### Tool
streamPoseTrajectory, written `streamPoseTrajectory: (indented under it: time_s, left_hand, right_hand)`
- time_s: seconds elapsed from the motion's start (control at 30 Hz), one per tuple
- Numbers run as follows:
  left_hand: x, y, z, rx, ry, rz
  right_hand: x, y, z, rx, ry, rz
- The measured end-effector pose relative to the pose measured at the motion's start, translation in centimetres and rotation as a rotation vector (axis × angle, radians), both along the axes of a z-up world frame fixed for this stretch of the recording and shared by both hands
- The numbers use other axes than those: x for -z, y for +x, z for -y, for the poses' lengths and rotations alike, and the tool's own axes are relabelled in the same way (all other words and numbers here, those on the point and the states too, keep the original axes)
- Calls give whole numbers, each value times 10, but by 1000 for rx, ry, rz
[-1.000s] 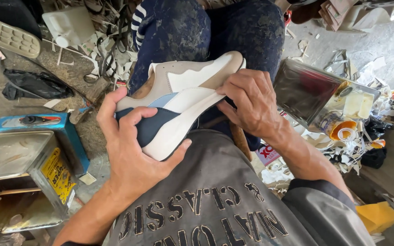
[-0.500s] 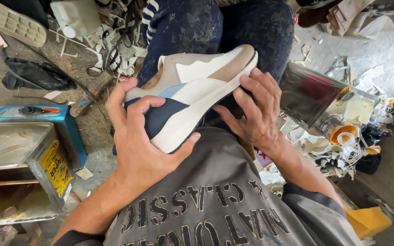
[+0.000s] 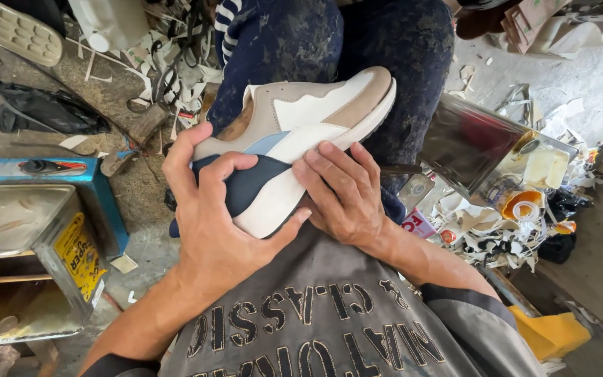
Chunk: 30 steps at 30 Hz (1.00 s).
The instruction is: The person uses a hammer to tap the side of a white and blue shoe held on their lap. They then inspect the shoe by hand, turning it over to check the sole and seams, and place it on a nearby shelf before picking it up again to continue pressing and smoothing the upper parts.
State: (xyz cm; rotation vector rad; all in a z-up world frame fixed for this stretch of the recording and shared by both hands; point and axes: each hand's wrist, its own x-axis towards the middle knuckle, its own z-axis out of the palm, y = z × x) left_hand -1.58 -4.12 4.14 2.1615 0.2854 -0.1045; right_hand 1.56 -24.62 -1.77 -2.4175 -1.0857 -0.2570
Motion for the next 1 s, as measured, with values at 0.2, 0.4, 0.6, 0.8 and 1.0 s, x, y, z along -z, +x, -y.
streamPoseTrajectory:
  time_s: [0.2, 0.4, 0.6, 0.8, 1.0]
  left_hand:
    - [10, -6, 2, 22, 5, 31]
    - [20, -13, 2, 33, 31, 75]
    - [20, -8, -2, 47, 31, 153]
    - [-4, 7, -10, 34, -34, 93]
    - [-4, 6, -7, 61, -22, 36]
  right_hand:
    - [-13, 13, 0, -3, -41, -163]
    - [-14, 31, -11, -71, -29, -305]
    - [2, 32, -2, -118, 50, -199]
    - [-21, 52, 45, -31, 4, -81]
    - [-7, 55, 54, -12, -115, -184]
